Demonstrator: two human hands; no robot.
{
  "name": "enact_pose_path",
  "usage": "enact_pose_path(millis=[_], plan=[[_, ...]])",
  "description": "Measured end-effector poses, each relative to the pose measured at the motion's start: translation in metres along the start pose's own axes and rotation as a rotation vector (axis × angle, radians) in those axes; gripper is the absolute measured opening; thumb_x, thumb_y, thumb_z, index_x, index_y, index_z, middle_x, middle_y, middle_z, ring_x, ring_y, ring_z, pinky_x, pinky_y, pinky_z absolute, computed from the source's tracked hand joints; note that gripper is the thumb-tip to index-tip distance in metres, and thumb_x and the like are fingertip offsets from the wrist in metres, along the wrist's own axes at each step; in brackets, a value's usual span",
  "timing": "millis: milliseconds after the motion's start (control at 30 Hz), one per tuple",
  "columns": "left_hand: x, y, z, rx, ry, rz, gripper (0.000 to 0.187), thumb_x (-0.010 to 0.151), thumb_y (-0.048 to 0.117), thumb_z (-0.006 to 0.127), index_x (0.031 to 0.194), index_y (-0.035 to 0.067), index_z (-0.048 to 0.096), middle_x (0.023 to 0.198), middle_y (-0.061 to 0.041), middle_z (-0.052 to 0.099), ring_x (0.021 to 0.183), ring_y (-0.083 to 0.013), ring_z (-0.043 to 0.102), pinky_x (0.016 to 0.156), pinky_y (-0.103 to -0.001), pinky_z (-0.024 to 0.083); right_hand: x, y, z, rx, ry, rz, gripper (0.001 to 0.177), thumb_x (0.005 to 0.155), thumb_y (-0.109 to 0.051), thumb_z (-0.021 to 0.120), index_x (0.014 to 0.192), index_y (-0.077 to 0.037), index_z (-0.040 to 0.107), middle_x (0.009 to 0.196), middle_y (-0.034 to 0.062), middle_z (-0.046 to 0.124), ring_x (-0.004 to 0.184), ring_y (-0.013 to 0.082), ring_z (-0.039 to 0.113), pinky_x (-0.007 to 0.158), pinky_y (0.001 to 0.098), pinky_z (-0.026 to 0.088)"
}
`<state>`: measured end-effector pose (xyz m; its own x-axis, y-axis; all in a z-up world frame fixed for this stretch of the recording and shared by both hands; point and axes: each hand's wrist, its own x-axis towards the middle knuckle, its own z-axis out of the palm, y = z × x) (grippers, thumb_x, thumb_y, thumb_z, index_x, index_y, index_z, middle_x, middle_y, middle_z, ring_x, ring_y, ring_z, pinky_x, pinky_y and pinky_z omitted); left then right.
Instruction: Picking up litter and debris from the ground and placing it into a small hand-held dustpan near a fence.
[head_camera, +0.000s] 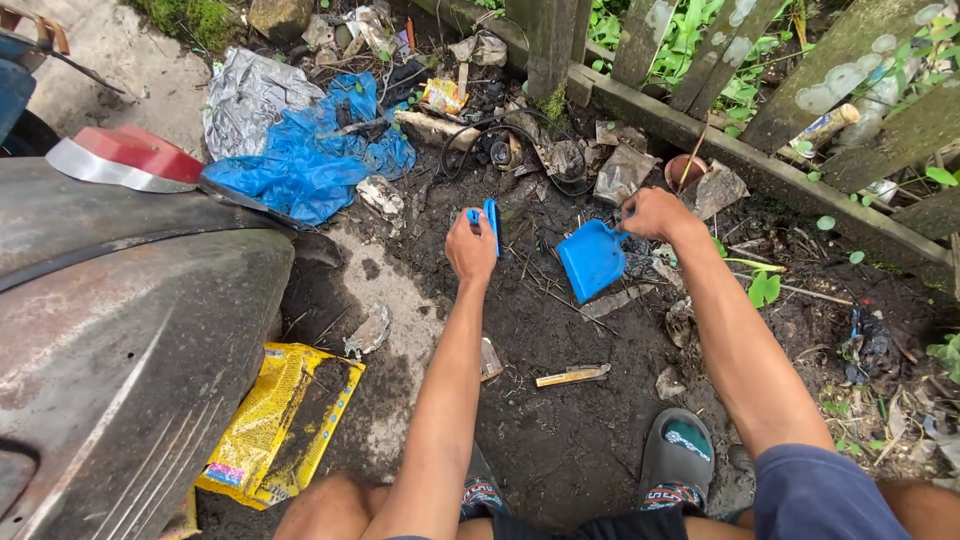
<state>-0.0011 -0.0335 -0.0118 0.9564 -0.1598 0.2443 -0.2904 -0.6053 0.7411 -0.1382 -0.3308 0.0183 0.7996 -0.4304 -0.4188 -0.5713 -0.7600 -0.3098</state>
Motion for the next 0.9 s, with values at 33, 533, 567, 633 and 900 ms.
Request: enact_pose_path(millis=[33,533,567,633,900], plan=[[0.001,0.003,-0.002,-0.001,0.0,-0.004,0.009,0.093,0.02,0.063,0.094,0.015,0.07,0.074,-0.011,0.071,0.079,-0.0387,0.073,0.073,-0.052,0.058,0.003,0.005,0.002,-0.003,-0.003,0.0,0.022,0.077,-0.04,0.065,0.083,-0.027,0.082,0.094,0.0173,0.08,0.097,0.0428,0.074,0.086,0.0532,0.059],[-0.003,0.012,0.001,0.012,-0.018,0.017,0.01,0.094,0.02,0.063,0.094,0.014,0.07,0.076,-0.013,0.071,0.079,-0.0412,0.072,0.073,-0.055,0.057,0.023,0.016,0.076,0.33,-0.388,0.052,0.016,0.081,-0.021,0.074,0.08,-0.006,0.078,0.064,0.0138,0.061,0.055,0.0225,0.057,0.052,0.0317,0.046],[-0.002,0.01,0.002,0.0,-0.022,0.004,0.01,0.094,0.02,0.062,0.093,0.014,0.07,0.075,-0.012,0.071,0.079,-0.0402,0.073,0.073,-0.053,0.057,0.025,0.016,0.076,0.291,-0.28,0.047,0.018,0.084,-0.027,0.068,0.083,-0.015,0.082,0.079,0.0148,0.07,0.077,0.032,0.065,0.069,0.0408,0.051],[-0.003,0.008,0.0,-0.01,-0.026,-0.007,0.01,0.094,0.02,0.062,0.093,0.014,0.07,0.075,-0.01,0.071,0.079,-0.0393,0.073,0.073,-0.052,0.058,0.028,0.015,0.078,0.253,-0.172,0.041,0.024,0.087,-0.032,0.063,0.087,-0.024,0.086,0.095,0.0159,0.079,0.098,0.0417,0.074,0.087,0.0499,0.057],[0.0,-0.007,0.007,0.022,-0.017,-0.008,0.01,0.094,0.02,0.063,0.096,0.015,0.071,0.079,-0.011,0.072,0.081,-0.0373,0.074,0.075,-0.05,0.059,0.004,0.006,0.038,0.338,-0.038,-0.02,0.022,0.095,-0.035,0.066,0.102,-0.02,0.08,0.118,0.0191,0.074,0.117,0.0442,0.067,0.1,0.0568,0.05]])
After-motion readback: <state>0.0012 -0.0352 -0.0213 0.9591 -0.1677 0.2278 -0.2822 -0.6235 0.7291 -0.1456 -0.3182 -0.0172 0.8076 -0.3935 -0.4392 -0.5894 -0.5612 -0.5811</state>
